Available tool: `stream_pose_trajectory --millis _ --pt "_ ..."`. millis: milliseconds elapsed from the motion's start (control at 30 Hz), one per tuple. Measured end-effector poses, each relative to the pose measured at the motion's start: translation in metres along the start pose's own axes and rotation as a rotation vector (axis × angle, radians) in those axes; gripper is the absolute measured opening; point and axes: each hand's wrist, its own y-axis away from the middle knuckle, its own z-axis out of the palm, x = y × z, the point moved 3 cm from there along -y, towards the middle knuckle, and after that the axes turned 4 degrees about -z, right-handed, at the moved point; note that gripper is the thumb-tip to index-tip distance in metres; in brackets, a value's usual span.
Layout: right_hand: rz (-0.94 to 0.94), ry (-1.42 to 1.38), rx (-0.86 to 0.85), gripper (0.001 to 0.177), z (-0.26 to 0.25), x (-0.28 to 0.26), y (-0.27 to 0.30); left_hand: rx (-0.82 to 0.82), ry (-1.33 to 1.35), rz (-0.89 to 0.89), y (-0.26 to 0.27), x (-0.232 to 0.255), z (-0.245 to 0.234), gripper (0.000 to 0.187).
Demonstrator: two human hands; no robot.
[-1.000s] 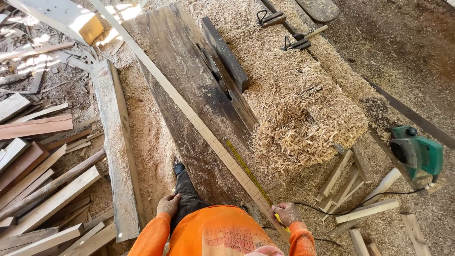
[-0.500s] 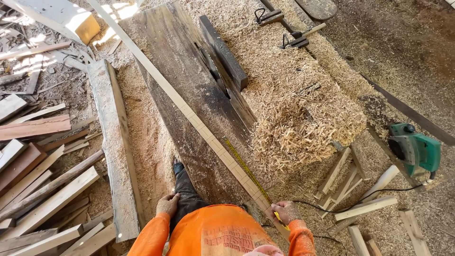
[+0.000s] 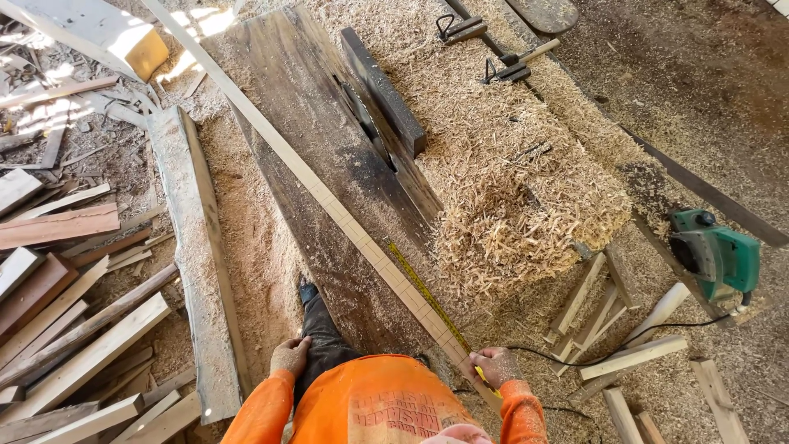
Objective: The recorder uses a tape measure to check the length of a long wooden plank on a workbench.
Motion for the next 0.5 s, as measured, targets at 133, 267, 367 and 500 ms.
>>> stream_pose_trajectory --millis 133,267,367,500 --pt "-0.029 -0.014 -0.02 0.027 0.0 0.004 -0.004 -0.003 0.01 -0.006 0.0 -0.001 0.001 0.056" --pt "-0.062 0.07 -0.006 0.03 0.0 0.003 -0.001 0.002 0.002 0.005 0.002 -0.002 0.0 0.055" --pt "-0.074 0.087 0.022 0.03 0.0 0.003 0.001 0.043 -0.045 0.025 0.013 0.006 -0.005 0.053" --pt "-0.18 0.168 0.167 0.029 0.004 0.009 0.005 0.345 -0.148 0.278 0.034 0.039 -0.015 0.046"
